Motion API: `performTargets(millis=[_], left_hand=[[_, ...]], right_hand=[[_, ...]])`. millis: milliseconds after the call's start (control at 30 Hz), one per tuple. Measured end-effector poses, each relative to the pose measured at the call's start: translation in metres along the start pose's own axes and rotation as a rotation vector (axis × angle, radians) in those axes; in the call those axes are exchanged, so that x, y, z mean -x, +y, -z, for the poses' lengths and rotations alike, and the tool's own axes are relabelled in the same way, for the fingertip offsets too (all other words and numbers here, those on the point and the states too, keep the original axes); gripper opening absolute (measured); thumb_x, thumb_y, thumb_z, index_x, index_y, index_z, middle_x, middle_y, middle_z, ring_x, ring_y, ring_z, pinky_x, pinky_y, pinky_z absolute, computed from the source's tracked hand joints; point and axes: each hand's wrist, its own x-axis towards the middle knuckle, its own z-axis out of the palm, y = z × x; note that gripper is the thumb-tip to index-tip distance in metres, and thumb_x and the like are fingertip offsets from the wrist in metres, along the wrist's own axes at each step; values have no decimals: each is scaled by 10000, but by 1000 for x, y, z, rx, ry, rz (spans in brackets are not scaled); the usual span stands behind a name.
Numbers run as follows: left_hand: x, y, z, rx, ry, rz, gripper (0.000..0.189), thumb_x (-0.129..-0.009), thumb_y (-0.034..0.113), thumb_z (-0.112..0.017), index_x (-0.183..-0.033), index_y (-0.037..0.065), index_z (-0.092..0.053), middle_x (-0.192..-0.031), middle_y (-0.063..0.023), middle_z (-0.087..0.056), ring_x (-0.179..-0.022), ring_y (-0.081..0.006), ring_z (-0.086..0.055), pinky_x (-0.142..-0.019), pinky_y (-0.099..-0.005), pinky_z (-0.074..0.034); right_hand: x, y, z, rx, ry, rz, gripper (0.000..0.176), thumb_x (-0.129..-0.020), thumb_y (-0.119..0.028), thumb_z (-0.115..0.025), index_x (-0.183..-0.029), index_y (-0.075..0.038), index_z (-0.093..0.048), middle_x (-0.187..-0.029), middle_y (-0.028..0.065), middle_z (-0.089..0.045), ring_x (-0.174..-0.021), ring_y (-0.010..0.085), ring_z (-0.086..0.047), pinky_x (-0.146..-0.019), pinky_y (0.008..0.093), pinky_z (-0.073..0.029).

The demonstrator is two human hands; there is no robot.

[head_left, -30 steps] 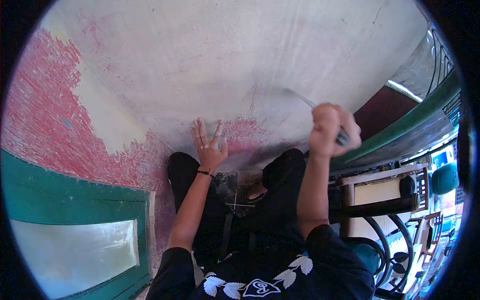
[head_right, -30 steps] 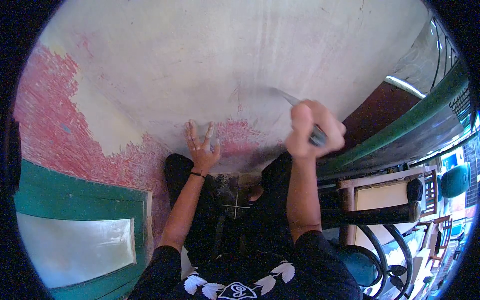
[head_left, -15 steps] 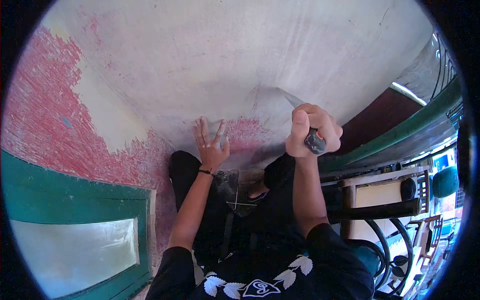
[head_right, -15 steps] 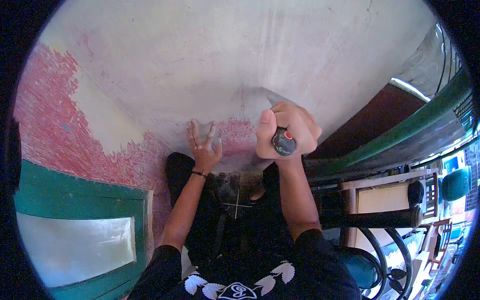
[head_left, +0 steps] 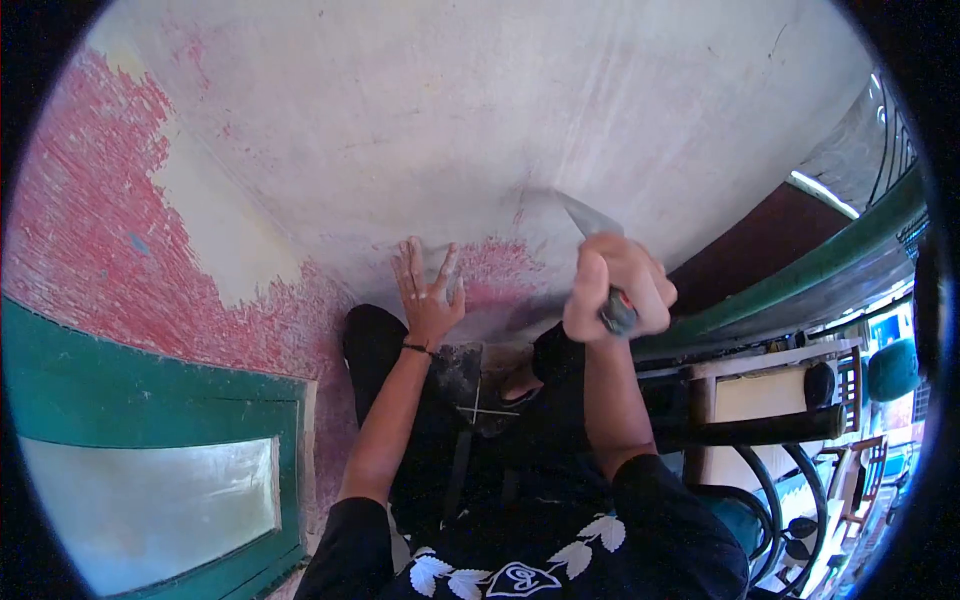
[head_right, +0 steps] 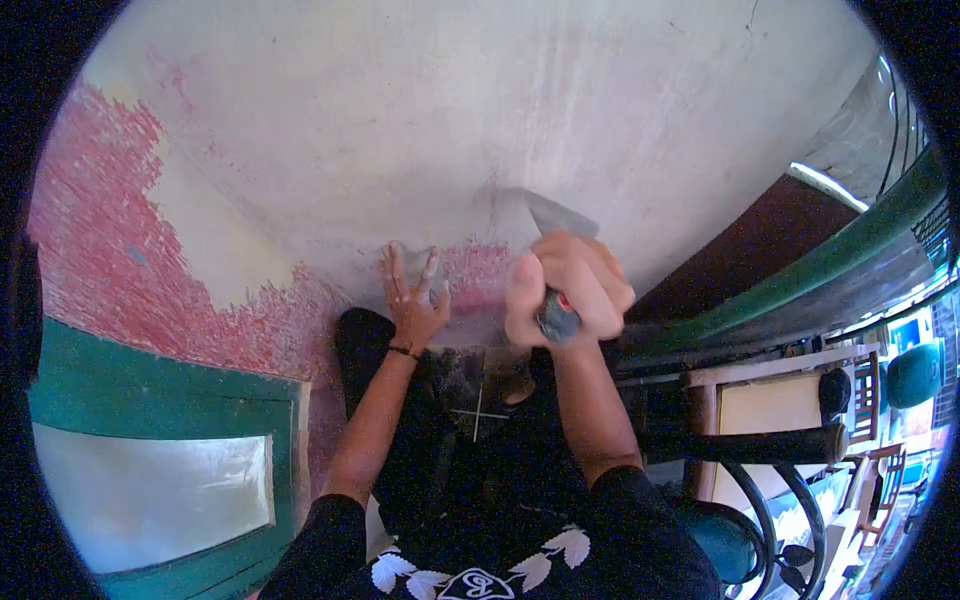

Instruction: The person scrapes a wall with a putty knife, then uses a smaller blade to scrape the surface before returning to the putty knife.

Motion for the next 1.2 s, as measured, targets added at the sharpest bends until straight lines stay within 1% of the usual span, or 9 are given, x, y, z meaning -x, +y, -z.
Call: performTargets(millis=[67,200,333,733,833,933,1033,1133,1200], left_hand=[[1,-2,-1,-10,5,3,626,-851,257,-646,-1461,297,-511,-1583,-271,-232,-1472,-477,-197,-1169,-638,-187],[3,2,-1,5,12,-3,626,-849,249,-643,-1460,293,-514,-1582,-271,-234,-1471,-477,-198,-1170,-638,-187],[0,-1,0,-1,1,-2,631,-841,244,-642,-1458,291,-517,-1580,-275,-234,-1469,-482,-197,-1169,-640,-186],[-1,1,0,6,-9,-2,632,-839,229,-651,-1455,283,-520,-1573,-282,-231,-1462,-494,-203,-1163,-638,-214],[-6,4,0,35,119,-49,595,-831,190,-670,-1415,229,-563,-1519,-263,-343,-1413,-479,-313,-1133,-615,-285],[2,13,1,137,69,-126,506,-809,171,-709,-1308,148,-631,-1345,-236,-541,-1240,-436,-526,-1028,-557,-420],[11,33,3,580,-318,28,403,-821,210,-742,-1195,82,-663,-1102,-139,-673,-1007,-292,-659,-893,-456,-502],[47,37,-25,1054,-700,463,378,-840,253,-761,-1140,42,-671,-978,-67,-690,-896,-149,-635,-785,-344,-512],[52,35,-33,1009,-854,586,339,-857,262,-761,-1087,24,-687,-902,-17,-670,-838,-129,-589,-750,-336,-495]], right_hand=[[2,-6,5,-144,67,-46,241,-791,14,-626,-592,-17,-493,-512,105,-550,-417,205,-544,-458,282,-459],[-4,3,14,81,-10,-16,231,-795,-3,-625,-595,-10,-508,-535,131,-582,-425,211,-560,-463,300,-482],[1,14,23,50,8,-34,221,-912,-15,-544,-704,28,-485,-543,124,-559,-440,155,-523,-415,311,-465],[4,11,29,-16,40,-16,226,-957,-43,-532,-753,34,-475,-567,118,-551,-451,169,-521,-434,324,-481],[14,13,26,16,32,-19,242,-975,-71,-517,-755,19,-470,-594,118,-539,-478,166,-520,-437,330,-477],[50,13,23,-235,270,-273,245,-970,-55,-515,-739,-10,-447,-600,89,-497,-483,159,-482,-442,333,-466],[106,14,30,-442,478,-778,268,-982,-127,-522,-734,-57,-448,-606,64,-461,-483,183,-448,-495,360,-453],[173,27,41,-536,740,-1246,296,-986,-213,-538,-733,-79,-461,-643,70,-483,-549,210,-486,-593,385,-467],[207,34,50,-567,858,-1473,316,-980,-265,-557,-733,-88,-473,-671,73,-499,-615,222,-515,-655,396,-470]])
